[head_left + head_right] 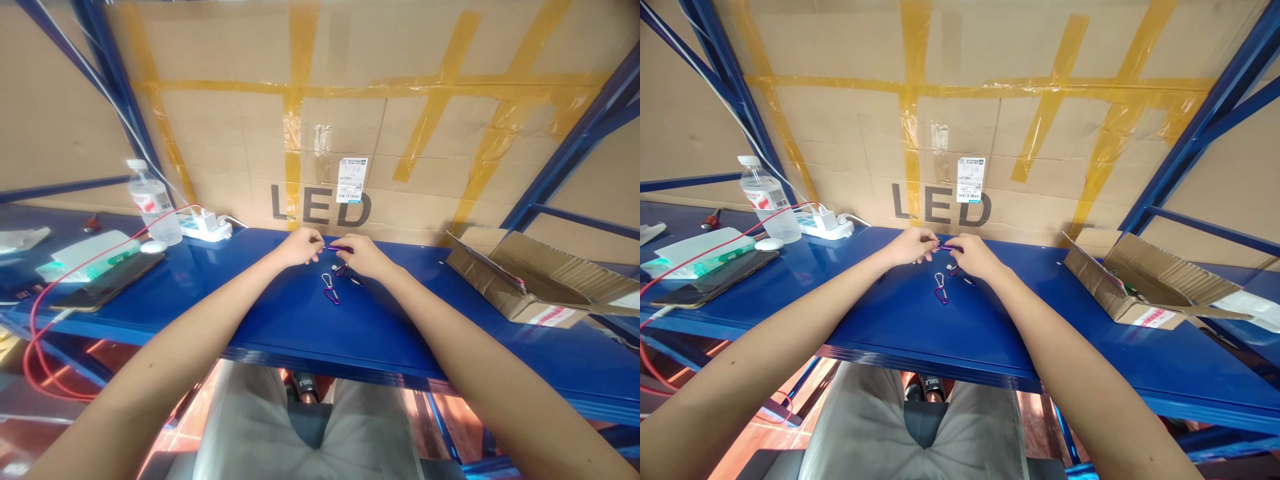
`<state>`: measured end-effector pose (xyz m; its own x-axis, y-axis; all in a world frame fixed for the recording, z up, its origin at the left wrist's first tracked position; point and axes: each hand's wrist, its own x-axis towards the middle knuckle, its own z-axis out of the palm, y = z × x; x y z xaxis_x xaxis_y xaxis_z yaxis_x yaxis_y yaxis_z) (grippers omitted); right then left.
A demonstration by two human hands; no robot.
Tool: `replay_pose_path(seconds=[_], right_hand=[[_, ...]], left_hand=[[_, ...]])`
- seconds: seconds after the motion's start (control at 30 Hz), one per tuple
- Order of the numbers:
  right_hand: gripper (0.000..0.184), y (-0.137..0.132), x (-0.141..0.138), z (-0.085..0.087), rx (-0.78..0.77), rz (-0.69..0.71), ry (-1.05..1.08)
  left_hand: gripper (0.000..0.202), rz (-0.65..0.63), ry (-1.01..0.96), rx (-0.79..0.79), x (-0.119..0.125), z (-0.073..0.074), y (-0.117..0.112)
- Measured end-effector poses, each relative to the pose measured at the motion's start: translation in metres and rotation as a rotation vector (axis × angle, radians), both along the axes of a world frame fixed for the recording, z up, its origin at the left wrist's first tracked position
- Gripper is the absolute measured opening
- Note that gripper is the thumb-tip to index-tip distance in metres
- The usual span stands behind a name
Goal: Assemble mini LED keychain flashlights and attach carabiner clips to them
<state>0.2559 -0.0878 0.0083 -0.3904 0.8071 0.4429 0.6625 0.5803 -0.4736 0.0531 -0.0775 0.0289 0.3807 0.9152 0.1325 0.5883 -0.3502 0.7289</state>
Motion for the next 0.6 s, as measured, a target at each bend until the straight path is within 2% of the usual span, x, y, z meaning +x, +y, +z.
replay_pose_path(seconds=[0.07, 0.17, 0.3, 0.4, 0.6], right_hand=[[0.028, -0.003, -0.002, 0.001, -0.028, 0.010, -0.150], [0.027, -0.002, -0.006, 0.002, -0.073, 0.008, -0.267], [0.025, 0.003, -0.013, 0.001, -0.017, 0.085, -0.351], [0.026, 0.005, -0.015, 0.000, -0.025, 0.093, -0.345], [0.020, 0.005, 0.001, 0.001, -0.078, -0.005, -0.204]], left_hand=[[0.008, -0.034, 0.068, 0.043, -0.003, -0.005, 0.004], [0.015, -0.092, 0.161, 0.024, -0.004, -0.013, 0.007], [0.018, -0.114, 0.256, 0.035, -0.001, -0.019, 0.009], [0.022, -0.103, 0.277, 0.026, -0.001, -0.018, 0.009], [0.022, -0.131, 0.311, 0.050, -0.002, -0.014, 0.007]])
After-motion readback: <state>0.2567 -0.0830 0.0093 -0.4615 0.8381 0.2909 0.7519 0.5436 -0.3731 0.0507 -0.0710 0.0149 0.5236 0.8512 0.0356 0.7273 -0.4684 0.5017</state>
